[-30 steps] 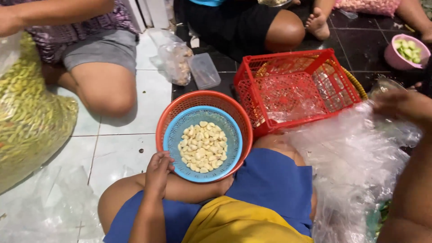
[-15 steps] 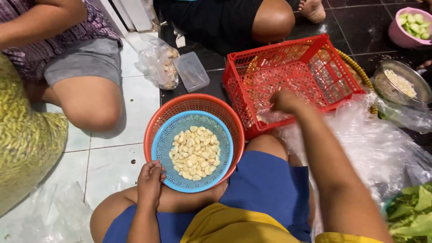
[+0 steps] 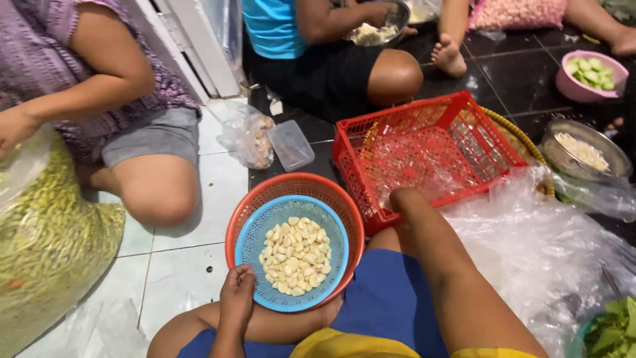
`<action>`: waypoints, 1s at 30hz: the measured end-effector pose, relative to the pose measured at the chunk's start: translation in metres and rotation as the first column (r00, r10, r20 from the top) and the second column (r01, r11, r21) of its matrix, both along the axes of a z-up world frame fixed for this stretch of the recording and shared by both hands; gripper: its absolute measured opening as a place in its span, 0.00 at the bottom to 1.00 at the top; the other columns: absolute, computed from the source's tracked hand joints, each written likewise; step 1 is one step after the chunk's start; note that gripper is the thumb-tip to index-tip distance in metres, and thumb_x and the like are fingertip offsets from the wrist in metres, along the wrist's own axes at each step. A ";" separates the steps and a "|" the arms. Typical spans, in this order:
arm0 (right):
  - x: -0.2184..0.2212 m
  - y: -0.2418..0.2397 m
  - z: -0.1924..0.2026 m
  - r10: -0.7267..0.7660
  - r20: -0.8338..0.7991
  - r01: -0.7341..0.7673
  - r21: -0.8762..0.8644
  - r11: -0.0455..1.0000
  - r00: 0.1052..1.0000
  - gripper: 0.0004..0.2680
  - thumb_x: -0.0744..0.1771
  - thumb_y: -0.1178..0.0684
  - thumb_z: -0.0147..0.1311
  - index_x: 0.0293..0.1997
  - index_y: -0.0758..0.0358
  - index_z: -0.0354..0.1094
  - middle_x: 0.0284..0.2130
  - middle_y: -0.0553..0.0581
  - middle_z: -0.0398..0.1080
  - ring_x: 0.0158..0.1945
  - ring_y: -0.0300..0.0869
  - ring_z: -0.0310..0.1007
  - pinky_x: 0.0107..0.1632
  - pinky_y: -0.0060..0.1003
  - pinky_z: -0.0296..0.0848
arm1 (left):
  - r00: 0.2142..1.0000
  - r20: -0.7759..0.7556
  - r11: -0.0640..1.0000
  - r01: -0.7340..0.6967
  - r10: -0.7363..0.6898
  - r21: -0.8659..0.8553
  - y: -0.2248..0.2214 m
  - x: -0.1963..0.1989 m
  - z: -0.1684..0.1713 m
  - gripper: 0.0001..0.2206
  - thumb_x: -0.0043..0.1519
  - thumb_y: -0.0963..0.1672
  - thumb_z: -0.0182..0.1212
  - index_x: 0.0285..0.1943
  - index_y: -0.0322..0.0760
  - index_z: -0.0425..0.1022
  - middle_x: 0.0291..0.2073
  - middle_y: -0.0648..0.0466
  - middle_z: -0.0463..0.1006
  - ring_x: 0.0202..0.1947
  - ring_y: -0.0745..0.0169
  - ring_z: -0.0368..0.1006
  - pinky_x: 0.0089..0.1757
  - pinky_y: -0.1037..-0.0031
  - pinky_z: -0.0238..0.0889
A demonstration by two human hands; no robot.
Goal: The person sits on the floor and packs white garlic cloves and green beans into small plastic bags. They scoop the items from blue and orange baskets, fill the bags, and place them into a red crate. Other people are also sitting on the floor performing similar tasks.
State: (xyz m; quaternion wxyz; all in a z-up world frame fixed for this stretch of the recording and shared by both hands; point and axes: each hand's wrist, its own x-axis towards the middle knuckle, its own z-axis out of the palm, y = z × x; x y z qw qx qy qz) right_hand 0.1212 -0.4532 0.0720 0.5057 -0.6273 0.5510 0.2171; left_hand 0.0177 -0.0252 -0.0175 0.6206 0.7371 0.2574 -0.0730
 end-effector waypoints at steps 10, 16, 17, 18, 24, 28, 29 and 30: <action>0.024 -0.017 -0.019 0.834 -0.251 -0.697 -0.688 0.203 0.491 0.04 0.69 0.54 0.53 0.44 0.59 0.72 0.34 0.56 0.76 0.37 0.46 0.76 0.35 0.41 0.78 | 0.997 0.076 0.999 0.026 -0.022 -0.044 0.003 -0.007 0.000 0.12 0.63 0.42 0.56 0.54 0.34 0.79 0.38 0.51 0.78 0.37 0.62 0.72 0.42 0.72 0.68; -0.037 0.027 0.055 0.633 0.558 -0.155 -0.673 0.724 0.536 0.09 0.67 0.57 0.55 0.52 0.64 0.70 0.43 0.61 0.75 0.43 0.48 0.74 0.42 0.43 0.73 | 0.989 0.140 0.998 0.044 -0.050 0.048 -0.002 -0.012 0.003 0.11 0.64 0.44 0.59 0.52 0.37 0.80 0.35 0.55 0.77 0.35 0.65 0.70 0.42 0.74 0.65; -0.053 0.043 0.072 0.546 0.667 -0.137 -0.563 0.815 0.507 0.13 0.67 0.60 0.53 0.58 0.62 0.68 0.50 0.61 0.74 0.49 0.47 0.75 0.48 0.41 0.76 | 0.986 0.162 0.997 0.038 -0.050 0.073 -0.002 -0.014 0.003 0.11 0.64 0.45 0.60 0.51 0.38 0.80 0.35 0.56 0.77 0.34 0.68 0.68 0.41 0.76 0.64; -0.057 0.054 0.055 0.548 0.665 -0.137 -0.565 0.814 0.507 0.13 0.67 0.60 0.53 0.58 0.62 0.68 0.50 0.61 0.74 0.49 0.47 0.75 0.48 0.41 0.76 | 0.986 0.161 0.997 0.038 -0.049 0.071 -0.007 -0.017 0.007 0.11 0.64 0.45 0.60 0.51 0.38 0.80 0.35 0.56 0.77 0.34 0.68 0.68 0.41 0.76 0.64; -0.098 0.143 -0.011 0.761 0.613 -0.395 -0.767 0.506 -0.214 0.15 0.58 0.66 0.45 0.46 0.61 0.70 0.41 0.57 0.72 0.47 0.49 0.72 0.50 0.44 0.70 | 0.864 0.484 0.963 0.005 -0.140 0.269 -0.015 -0.032 0.013 0.10 0.64 0.44 0.60 0.50 0.38 0.78 0.44 0.53 0.79 0.43 0.63 0.75 0.46 0.72 0.71; -0.125 0.187 -0.022 0.671 0.669 -0.620 -0.683 0.386 -0.320 0.13 0.60 0.67 0.47 0.46 0.64 0.67 0.41 0.60 0.64 0.47 0.51 0.68 0.48 0.41 0.68 | 0.553 0.699 0.882 0.169 -0.454 0.440 -0.025 -0.043 0.004 0.10 0.57 0.42 0.68 0.47 0.38 0.79 0.42 0.51 0.80 0.44 0.58 0.76 0.46 0.71 0.70; -0.131 0.194 -0.025 0.607 0.721 -0.670 -0.635 0.384 -0.335 0.10 0.62 0.67 0.49 0.44 0.65 0.65 0.42 0.59 0.62 0.46 0.50 0.68 0.48 0.39 0.68 | 0.521 0.659 0.839 0.296 -0.543 0.457 -0.030 -0.049 0.001 0.11 0.57 0.42 0.69 0.47 0.37 0.80 0.40 0.51 0.82 0.42 0.59 0.78 0.45 0.71 0.71; -0.130 0.194 -0.025 0.608 0.720 -0.673 -0.634 0.382 -0.333 0.10 0.62 0.67 0.49 0.44 0.65 0.65 0.42 0.59 0.62 0.46 0.50 0.68 0.48 0.39 0.68 | 0.523 0.659 0.840 0.297 -0.541 0.454 -0.033 -0.051 0.003 0.11 0.57 0.42 0.69 0.47 0.37 0.80 0.40 0.51 0.82 0.42 0.59 0.78 0.45 0.71 0.71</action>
